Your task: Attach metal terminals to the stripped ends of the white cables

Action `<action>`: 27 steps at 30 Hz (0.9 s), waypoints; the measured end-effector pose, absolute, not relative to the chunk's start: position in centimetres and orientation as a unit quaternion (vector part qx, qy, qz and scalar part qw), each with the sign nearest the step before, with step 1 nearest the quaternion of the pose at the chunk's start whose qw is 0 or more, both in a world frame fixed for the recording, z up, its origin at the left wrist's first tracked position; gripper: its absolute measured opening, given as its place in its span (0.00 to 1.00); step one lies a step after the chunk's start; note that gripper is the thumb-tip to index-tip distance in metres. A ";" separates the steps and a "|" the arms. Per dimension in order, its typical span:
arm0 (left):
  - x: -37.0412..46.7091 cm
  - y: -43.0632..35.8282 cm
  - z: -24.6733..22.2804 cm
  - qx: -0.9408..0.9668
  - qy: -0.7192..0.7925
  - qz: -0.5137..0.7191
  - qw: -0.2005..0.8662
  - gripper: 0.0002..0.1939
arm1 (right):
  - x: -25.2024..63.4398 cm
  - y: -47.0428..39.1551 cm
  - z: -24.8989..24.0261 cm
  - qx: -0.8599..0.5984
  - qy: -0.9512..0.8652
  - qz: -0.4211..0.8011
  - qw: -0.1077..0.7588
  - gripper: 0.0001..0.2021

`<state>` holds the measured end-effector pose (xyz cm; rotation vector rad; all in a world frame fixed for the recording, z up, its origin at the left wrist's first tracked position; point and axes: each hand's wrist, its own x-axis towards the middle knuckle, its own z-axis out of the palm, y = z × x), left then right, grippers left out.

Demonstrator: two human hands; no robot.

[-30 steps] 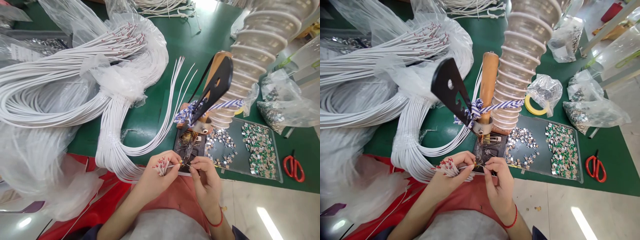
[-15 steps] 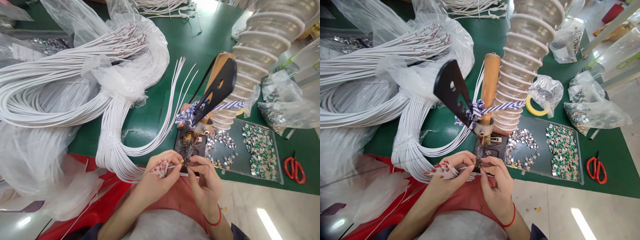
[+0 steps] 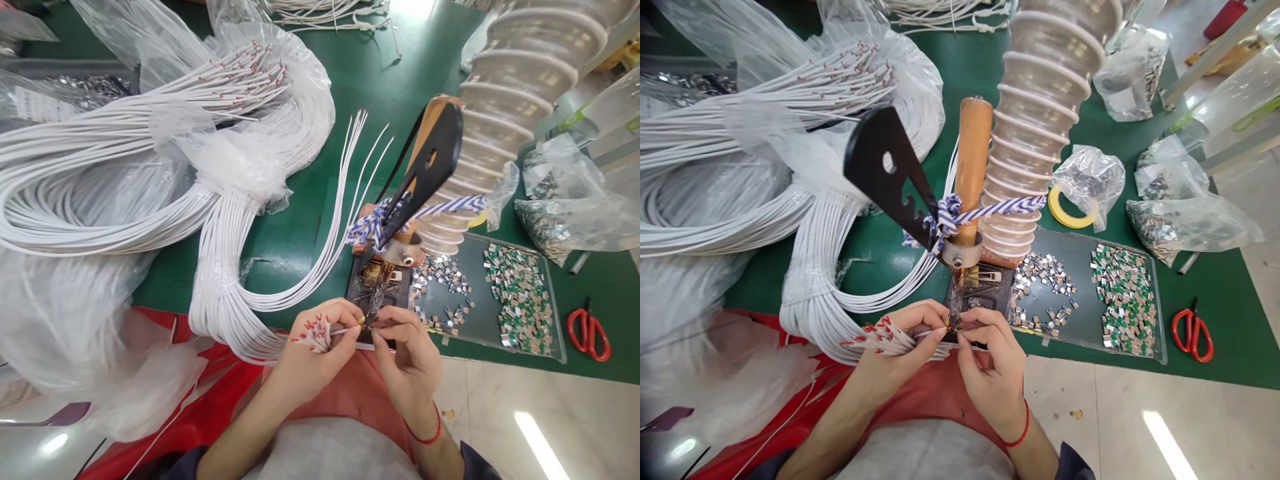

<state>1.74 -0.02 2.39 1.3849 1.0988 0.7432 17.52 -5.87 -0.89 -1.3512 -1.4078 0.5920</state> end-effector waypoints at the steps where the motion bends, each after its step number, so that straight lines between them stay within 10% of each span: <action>1: 1.7 0.0 2.4 0.589 0.469 0.316 0.577 0.10 | 17.5 -5.9 -0.9 -0.563 -0.589 0.250 0.522 0.09; 27: 1.9 0.1 2.7 0.551 0.476 0.308 0.612 0.09 | 17.5 -5.6 -0.4 -0.570 -0.589 0.258 0.512 0.09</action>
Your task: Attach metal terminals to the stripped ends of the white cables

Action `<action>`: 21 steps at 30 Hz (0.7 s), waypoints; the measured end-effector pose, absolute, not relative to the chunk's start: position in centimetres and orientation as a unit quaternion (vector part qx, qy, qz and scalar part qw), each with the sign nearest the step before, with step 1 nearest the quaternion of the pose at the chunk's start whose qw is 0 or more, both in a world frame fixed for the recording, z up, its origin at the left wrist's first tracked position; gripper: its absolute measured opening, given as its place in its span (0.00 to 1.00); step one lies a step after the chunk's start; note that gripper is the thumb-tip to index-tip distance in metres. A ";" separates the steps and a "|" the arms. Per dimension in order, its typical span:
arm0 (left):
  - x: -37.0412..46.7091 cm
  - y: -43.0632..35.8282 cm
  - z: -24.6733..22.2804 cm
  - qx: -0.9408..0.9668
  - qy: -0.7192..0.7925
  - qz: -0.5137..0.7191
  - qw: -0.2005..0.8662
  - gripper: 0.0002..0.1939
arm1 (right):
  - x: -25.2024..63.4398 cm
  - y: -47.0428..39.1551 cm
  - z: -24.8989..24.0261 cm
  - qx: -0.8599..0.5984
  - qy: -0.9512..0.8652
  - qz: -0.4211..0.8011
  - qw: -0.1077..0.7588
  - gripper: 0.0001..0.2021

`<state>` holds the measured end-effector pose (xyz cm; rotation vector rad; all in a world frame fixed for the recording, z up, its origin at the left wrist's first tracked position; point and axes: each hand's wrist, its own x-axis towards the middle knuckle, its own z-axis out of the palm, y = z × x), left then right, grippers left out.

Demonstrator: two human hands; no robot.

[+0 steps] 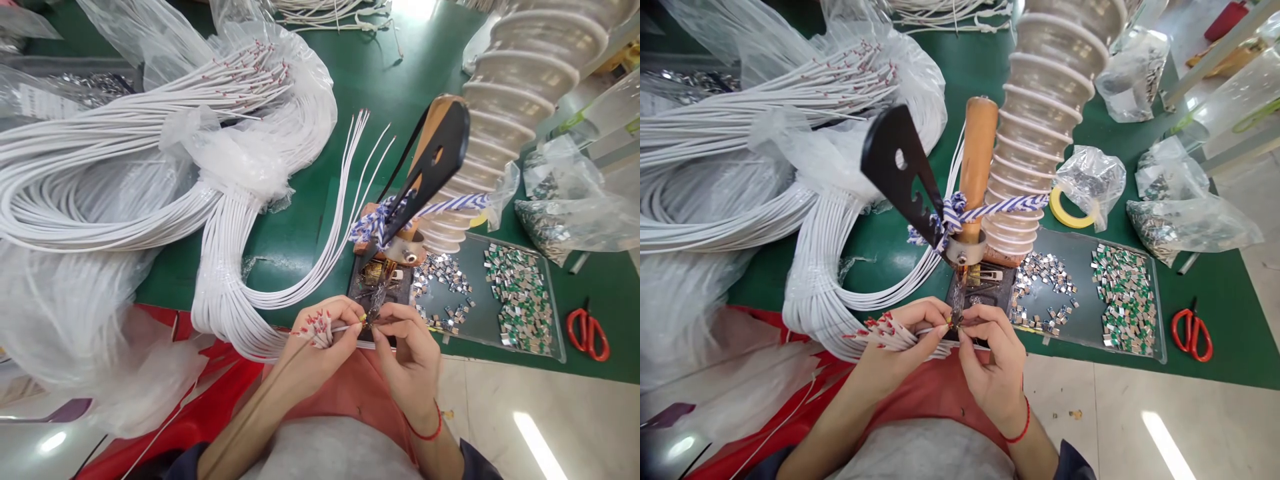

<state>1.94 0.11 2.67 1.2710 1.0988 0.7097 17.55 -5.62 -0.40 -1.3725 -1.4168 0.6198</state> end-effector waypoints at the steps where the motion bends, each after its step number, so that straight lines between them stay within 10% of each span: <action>1: 1.9 0.1 2.7 0.549 0.478 0.302 0.616 0.09 | 17.6 -5.6 -0.5 -0.568 -0.589 0.259 0.513 0.09; 21: 0.9 -2.2 0.5 0.604 0.400 0.275 0.632 0.10 | 18.8 -7.9 -0.8 -0.557 -0.557 0.322 0.525 0.09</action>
